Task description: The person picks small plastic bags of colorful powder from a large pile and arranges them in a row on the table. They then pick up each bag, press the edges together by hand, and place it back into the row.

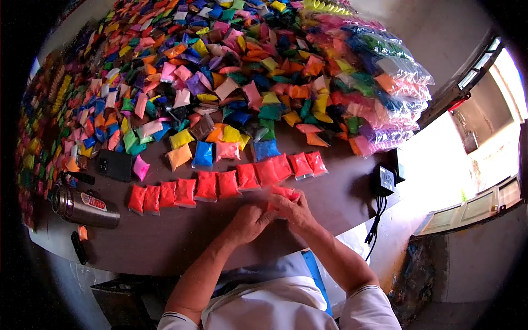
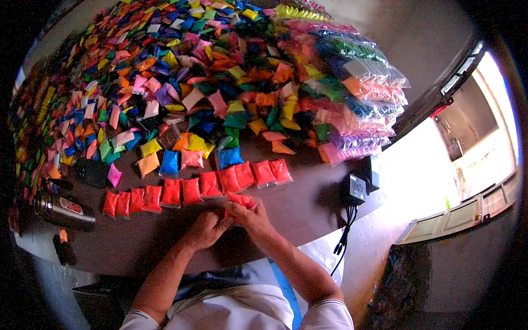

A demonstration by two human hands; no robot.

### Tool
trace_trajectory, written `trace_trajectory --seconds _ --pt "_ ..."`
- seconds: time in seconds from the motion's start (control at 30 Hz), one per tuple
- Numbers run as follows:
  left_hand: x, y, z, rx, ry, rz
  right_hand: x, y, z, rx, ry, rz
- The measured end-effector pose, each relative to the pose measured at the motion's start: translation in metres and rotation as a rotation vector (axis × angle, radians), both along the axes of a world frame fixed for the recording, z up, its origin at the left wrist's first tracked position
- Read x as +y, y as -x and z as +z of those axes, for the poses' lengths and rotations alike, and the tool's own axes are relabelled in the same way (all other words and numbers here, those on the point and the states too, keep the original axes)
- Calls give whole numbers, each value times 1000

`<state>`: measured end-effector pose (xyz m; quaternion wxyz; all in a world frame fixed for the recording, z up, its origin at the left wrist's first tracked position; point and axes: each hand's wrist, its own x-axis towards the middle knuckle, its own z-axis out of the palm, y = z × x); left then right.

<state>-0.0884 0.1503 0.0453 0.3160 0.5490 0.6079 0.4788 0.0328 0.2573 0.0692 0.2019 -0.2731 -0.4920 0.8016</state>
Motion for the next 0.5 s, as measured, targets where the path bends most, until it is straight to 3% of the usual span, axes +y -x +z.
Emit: trace_trajectory --seconds 0.2,0.3,0.5 --pt "-2 2 11 -116 117 -39 4 -2 -10 13 -37 12" --pt "2 1 5 -152 -5 13 -2 1 -3 28 -3 -80" --pt "-2 3 19 -5 136 -36 -2 -1 5 -33 -75 -33"
